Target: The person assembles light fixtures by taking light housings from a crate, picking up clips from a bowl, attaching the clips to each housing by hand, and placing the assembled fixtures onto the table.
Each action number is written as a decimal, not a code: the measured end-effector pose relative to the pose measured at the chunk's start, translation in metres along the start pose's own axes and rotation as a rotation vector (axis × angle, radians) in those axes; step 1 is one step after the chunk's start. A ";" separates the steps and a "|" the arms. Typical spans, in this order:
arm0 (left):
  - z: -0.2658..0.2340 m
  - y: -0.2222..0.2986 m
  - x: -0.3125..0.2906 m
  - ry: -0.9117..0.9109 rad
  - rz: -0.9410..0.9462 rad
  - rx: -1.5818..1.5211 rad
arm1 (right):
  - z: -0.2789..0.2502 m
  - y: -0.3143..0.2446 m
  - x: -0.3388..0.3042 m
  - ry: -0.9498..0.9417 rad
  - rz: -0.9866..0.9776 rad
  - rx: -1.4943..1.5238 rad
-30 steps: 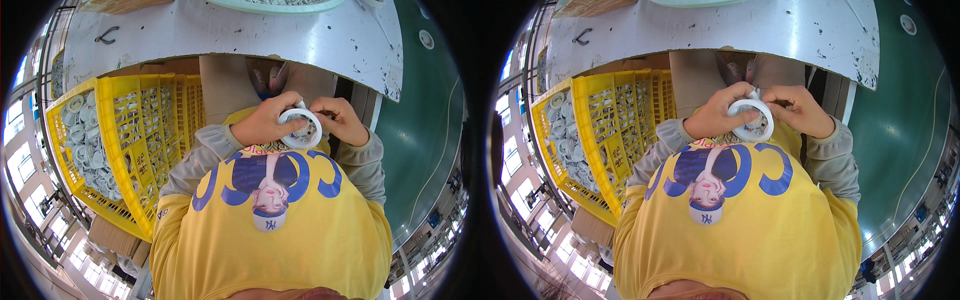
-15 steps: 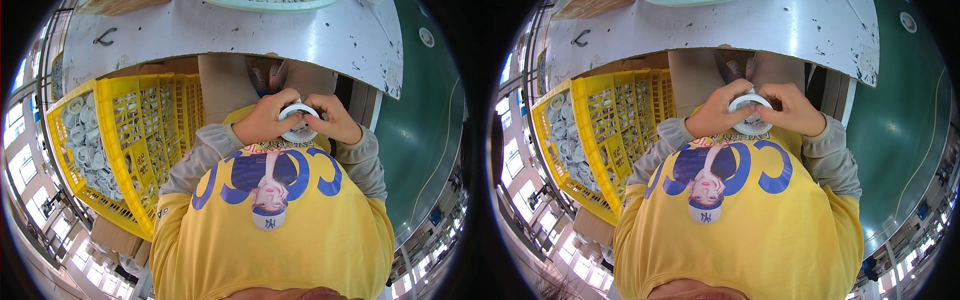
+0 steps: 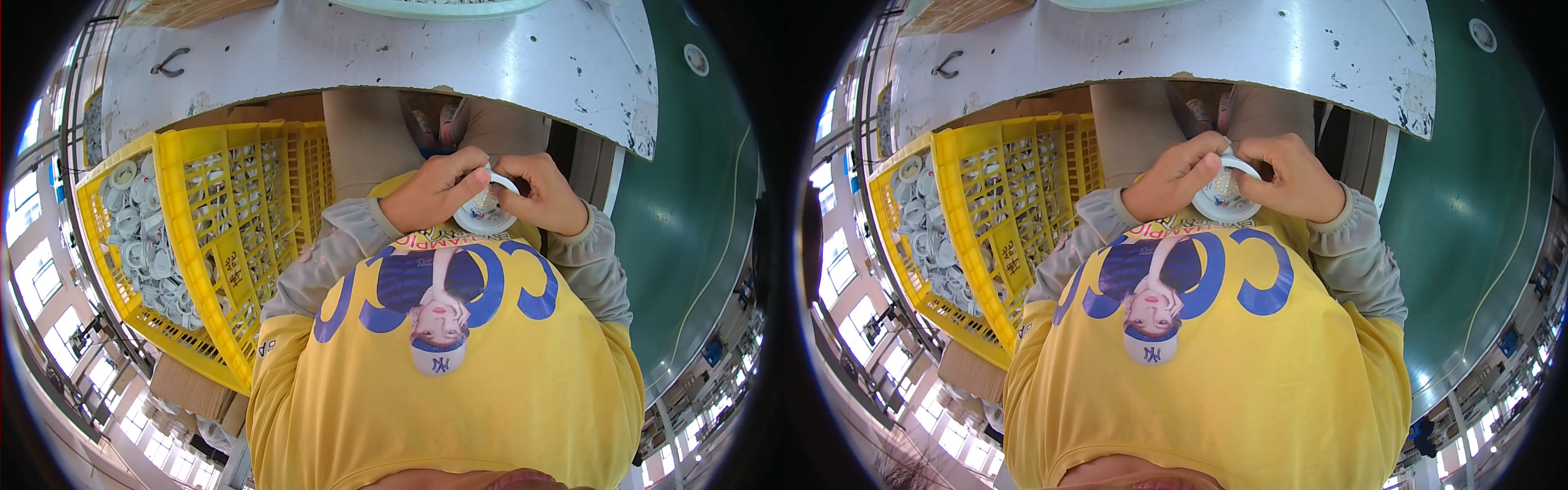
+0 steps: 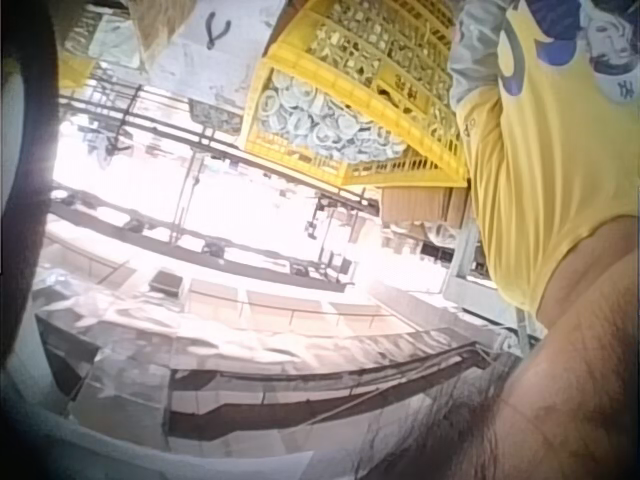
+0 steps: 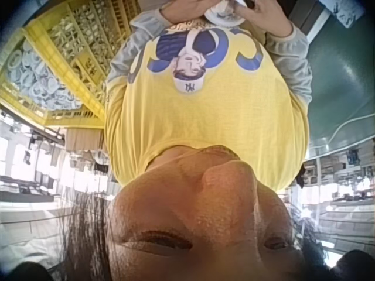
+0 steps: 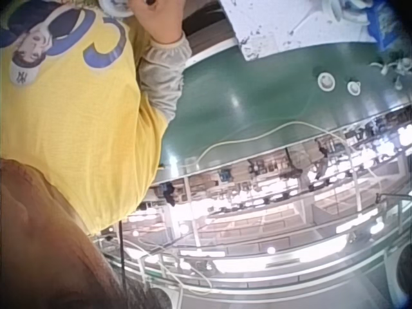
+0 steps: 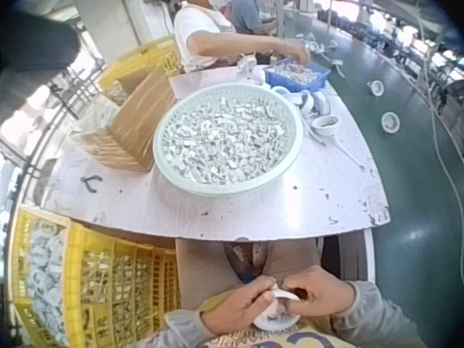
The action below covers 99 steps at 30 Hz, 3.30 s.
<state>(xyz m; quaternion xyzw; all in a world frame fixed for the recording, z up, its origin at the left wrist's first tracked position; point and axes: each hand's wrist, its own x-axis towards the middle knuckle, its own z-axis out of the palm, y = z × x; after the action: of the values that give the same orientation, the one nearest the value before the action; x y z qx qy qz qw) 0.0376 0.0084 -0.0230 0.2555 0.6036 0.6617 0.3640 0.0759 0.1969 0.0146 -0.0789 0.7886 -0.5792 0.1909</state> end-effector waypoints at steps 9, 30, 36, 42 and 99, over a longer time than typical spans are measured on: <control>0.003 0.004 0.002 0.060 -0.015 0.069 | 0.003 -0.001 -0.001 0.032 -0.008 -0.097; -0.001 0.002 0.002 0.090 -0.025 0.092 | 0.006 0.012 0.002 -0.060 0.050 0.098; -0.003 -0.001 0.002 0.105 -0.039 0.111 | 0.012 0.018 0.005 -0.019 0.044 0.179; -0.005 0.005 0.003 0.085 -0.049 0.087 | 0.010 0.017 0.007 -0.044 0.066 0.212; -0.013 -0.011 0.002 0.206 0.031 -0.373 | 0.020 -0.007 0.020 0.251 -0.152 0.466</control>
<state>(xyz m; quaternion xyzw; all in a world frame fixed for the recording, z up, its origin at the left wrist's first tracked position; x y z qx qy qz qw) 0.0281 0.0019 -0.0358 0.1242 0.5006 0.7901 0.3312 0.0649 0.1697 0.0122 -0.0191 0.6434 -0.7629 0.0607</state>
